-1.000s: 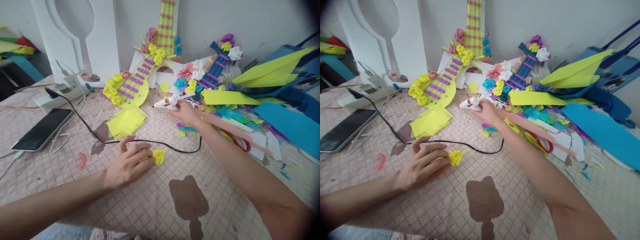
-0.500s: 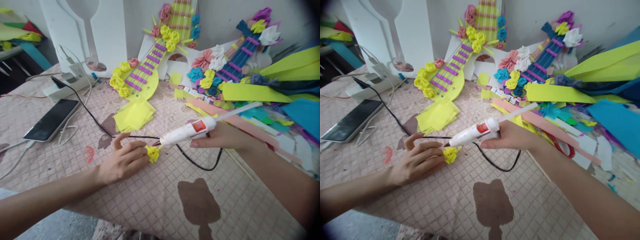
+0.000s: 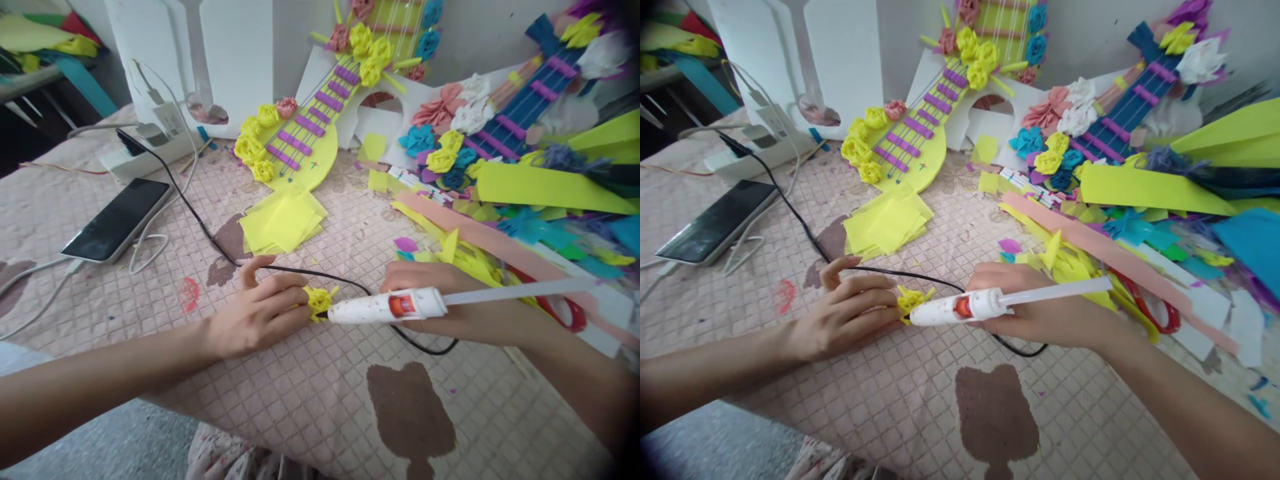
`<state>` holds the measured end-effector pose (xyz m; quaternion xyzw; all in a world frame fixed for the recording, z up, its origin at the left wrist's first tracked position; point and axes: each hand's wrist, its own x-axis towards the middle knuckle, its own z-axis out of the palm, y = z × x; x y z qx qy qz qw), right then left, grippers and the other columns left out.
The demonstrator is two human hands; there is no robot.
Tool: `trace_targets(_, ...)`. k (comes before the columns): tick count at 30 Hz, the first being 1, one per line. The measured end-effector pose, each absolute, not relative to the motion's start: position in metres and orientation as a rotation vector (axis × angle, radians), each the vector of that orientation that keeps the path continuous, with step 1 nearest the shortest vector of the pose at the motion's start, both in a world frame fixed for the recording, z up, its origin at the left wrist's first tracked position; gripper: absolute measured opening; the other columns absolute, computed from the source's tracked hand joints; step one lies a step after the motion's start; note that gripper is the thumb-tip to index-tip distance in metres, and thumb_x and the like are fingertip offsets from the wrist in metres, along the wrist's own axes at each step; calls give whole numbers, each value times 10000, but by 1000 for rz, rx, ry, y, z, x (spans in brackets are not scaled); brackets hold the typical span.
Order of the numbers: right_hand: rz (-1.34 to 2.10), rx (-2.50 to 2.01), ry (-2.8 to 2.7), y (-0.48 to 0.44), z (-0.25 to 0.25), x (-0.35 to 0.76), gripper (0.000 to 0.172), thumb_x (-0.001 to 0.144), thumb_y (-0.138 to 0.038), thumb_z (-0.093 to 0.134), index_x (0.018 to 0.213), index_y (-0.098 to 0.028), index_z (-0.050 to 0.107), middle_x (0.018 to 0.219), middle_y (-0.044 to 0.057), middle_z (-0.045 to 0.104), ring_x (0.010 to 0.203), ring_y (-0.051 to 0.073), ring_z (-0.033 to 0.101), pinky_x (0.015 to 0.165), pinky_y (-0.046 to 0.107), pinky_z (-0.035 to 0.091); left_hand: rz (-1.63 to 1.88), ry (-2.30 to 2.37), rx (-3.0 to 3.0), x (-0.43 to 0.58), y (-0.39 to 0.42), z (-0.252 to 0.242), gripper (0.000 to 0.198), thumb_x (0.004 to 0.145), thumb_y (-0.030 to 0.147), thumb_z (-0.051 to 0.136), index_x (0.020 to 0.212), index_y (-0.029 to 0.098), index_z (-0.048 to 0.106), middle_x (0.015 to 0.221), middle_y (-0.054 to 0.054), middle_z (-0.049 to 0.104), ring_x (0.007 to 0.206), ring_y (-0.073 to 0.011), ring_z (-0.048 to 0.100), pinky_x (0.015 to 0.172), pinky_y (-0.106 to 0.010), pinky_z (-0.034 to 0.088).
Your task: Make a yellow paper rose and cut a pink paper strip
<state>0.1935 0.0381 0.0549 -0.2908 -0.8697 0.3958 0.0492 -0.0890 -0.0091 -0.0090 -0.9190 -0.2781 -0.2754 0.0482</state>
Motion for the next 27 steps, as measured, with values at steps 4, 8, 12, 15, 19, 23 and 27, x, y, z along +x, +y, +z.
trace_targets(4, 1185, -833, -2677, 38, 53, 193, 216, 912, -359, 478, 817, -176, 544, 767, 3, 510, 682, 120, 469, 592, 263, 337, -851, -818, -2799, -89, -9, -9, 125, 924, 135, 491, 918, 206, 593, 897, 30, 704, 1029, -154, 575, 1058, -435, 228)
trace_targets(8, 1218, -846, -2678, 37, 52, 194, 226, 916, -367, 478, 793, -182, 520, 774, -3, 497, 680, 113, 457, 590, 262, 320, -849, -817, -2802, -89, -8, -10, 132, 936, 147, 472, 920, 205, 590, 909, 29, 702, 1039, -152, 566, 1066, -439, 226)
trace_targets(12, 1223, -870, -2679, 36, 51, 194, 228, 920, -355, 476, 766, -188, 496, 755, -12, 481, 665, 109, 442, 581, 262, 307, -849, -813, -2793, -89, -8, -10, 154, 943, 155, 455, 909, 213, 594, 918, 35, 697, 1044, -140, 560, 1079, -423, 212)
trace_targets(15, 1219, -876, -2680, 37, 51, 194, 220, 917, -350, 486, 765, -191, 488, 751, -17, 477, 661, 106, 439, 580, 260, 305, -869, -813, -2791, -89, -8, -11, 139, 936, 163, 475, 903, 208, 602, 902, 32, 695, 1043, -141, 557, 1085, -426, 203)
trace_targets(19, 1213, -890, -2682, 37, 51, 194, 238, 915, -362, 486, 750, -191, 472, 747, -17, 471, 658, 107, 437, 577, 262, 306, -877, -805, -2795, -88, -8, -12, 117, 920, 153, 500, 891, 196, 604, 891, 19, 691, 1042, -148, 555, 1089, -431, 197)
trace_targets(23, 1196, -887, -2690, 36, 51, 192, 243, 919, -361, 473, 746, -191, 469, 743, -15, 468, 656, 109, 435, 571, 263, 302, -887, -798, -2793, -88, -8, -13, 132, 923, 142, 488, 893, 194, 605, 896, 17, 688, 1042, -146, 547, 1088, -432, 192)
trace_targets(27, 1202, -894, -2692, 37, 50, 192, 266, 921, -369, 460, 727, -187, 465, 732, -12, 464, 648, 112, 434, 567, 265, 301, -875, -815, -2806, -88, -8, -12, 160, 935, 136, 463, 915, 199, 609, 907, 14, 691, 1037, -145, 546, 1077, -437, 196)
